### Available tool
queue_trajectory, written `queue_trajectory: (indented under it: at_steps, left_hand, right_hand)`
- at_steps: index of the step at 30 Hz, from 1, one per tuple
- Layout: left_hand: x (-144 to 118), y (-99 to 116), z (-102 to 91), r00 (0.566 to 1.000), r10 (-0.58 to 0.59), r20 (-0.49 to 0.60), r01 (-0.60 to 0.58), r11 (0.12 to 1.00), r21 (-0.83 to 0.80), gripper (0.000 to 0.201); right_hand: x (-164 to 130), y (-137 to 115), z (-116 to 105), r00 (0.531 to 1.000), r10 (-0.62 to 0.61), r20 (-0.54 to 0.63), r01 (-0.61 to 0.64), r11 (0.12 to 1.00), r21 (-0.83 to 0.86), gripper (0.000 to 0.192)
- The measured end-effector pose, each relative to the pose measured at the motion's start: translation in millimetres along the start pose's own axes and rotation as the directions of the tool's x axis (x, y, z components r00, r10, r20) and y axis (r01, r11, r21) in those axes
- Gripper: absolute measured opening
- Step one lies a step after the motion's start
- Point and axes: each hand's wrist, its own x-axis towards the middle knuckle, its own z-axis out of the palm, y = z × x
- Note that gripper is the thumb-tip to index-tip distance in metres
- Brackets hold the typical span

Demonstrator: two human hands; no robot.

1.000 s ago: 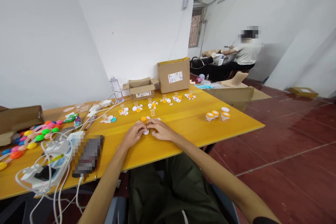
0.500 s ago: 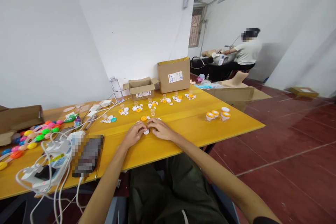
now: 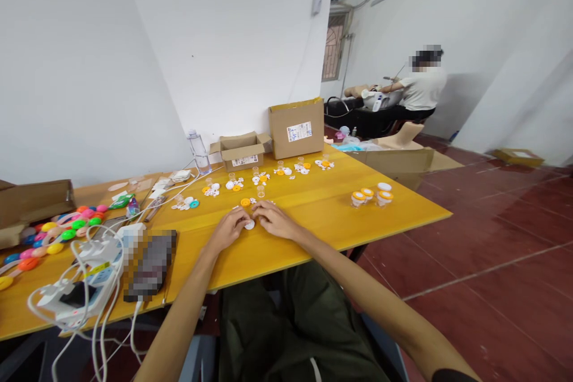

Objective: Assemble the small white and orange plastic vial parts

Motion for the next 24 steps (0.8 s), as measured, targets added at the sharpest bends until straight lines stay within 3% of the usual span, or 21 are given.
queue_trajectory:
  at_steps: [7,24]
  left_hand:
    - [0.8,0.5,-0.3,1.000,0.010,-0.006,-0.010,1.000,-0.003,0.023]
    - [0.5,0.0,0.3,1.000,0.021,-0.012,-0.021,1.000,0.002,0.024]
  right_hand:
    - [0.6,-2.0,0.3,0.999,-0.030,0.037,0.031,0.999,-0.025,0.028]
    - [-0.6,1.3,2.0,0.998,-0.039,-0.041,0.039,0.999,-0.007,0.027]
